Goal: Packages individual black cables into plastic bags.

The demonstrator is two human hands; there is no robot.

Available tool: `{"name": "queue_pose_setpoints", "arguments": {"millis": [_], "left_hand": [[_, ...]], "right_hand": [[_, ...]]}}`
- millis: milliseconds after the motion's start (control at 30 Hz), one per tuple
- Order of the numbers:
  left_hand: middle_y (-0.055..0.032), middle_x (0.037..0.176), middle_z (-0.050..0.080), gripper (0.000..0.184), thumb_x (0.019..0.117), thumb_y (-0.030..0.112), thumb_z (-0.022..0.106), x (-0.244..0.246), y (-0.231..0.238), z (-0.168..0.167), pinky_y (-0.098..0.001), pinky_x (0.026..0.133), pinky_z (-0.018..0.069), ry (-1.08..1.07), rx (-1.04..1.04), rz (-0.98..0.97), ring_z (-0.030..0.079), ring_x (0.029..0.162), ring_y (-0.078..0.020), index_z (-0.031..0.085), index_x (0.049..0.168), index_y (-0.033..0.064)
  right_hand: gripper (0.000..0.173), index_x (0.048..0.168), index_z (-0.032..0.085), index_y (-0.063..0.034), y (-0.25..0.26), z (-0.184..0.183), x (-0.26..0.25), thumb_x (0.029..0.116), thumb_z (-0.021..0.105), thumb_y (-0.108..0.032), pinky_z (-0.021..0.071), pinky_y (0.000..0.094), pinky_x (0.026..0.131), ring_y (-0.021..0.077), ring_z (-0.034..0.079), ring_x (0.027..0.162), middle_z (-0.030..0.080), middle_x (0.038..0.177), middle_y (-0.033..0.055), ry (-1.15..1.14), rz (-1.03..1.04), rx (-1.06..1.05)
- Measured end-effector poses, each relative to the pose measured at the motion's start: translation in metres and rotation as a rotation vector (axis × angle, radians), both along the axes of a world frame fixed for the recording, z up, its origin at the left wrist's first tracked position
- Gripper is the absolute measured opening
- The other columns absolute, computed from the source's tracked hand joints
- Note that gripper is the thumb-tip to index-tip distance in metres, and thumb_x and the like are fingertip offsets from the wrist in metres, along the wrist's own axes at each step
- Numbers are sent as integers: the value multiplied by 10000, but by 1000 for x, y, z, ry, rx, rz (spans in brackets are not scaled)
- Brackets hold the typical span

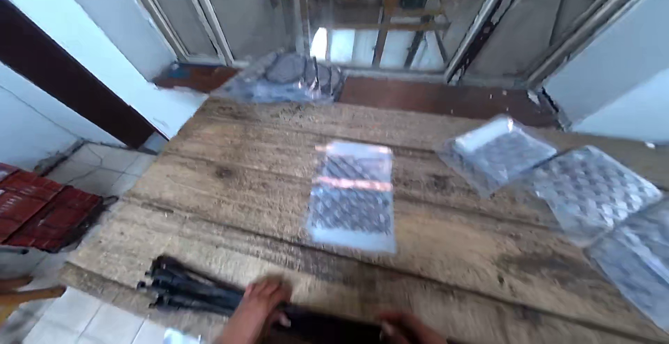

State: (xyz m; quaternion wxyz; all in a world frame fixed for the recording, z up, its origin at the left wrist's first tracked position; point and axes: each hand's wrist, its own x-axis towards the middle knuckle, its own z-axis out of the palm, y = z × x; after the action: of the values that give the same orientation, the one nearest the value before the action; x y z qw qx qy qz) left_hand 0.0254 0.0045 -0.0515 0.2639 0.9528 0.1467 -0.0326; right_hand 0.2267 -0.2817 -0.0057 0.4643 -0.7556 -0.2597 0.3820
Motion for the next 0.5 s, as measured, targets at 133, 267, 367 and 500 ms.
{"name": "queue_pose_setpoints", "arguments": {"millis": [133,267,367,500], "left_hand": [[-108,1010,735,185,975,210,653,7,12,23,-574,934,529,-209,60,27,695,1019,-324,779,980,76],[58,888,687,303,1009,382,546,8,10,57,-389,809,538,-354,-8,-9,654,842,-106,777,1040,189],[114,792,604,389,999,541,523,-2,3,65,-364,763,455,-396,17,-22,555,723,-47,788,1110,279],[-55,991,716,216,989,313,633,1,-8,43,-568,929,485,-329,119,50,664,997,-275,792,977,168]], "right_hand": [[221,1131,713,-49,-20,-2,-18,1017,618,-212,623,314,790,111,724,841,749,980,33,21,11,-25],[783,1508,346,4,-53,-17,-34,981,626,-504,603,456,945,289,714,1098,693,1276,144,543,-190,283],[387,1372,506,-115,-95,-19,7,1112,332,-343,595,415,927,211,719,1081,738,1164,50,557,-884,574],[355,1014,582,-128,-146,2,38,1129,259,-220,631,356,870,152,754,938,760,922,-4,419,-1137,577]]}}
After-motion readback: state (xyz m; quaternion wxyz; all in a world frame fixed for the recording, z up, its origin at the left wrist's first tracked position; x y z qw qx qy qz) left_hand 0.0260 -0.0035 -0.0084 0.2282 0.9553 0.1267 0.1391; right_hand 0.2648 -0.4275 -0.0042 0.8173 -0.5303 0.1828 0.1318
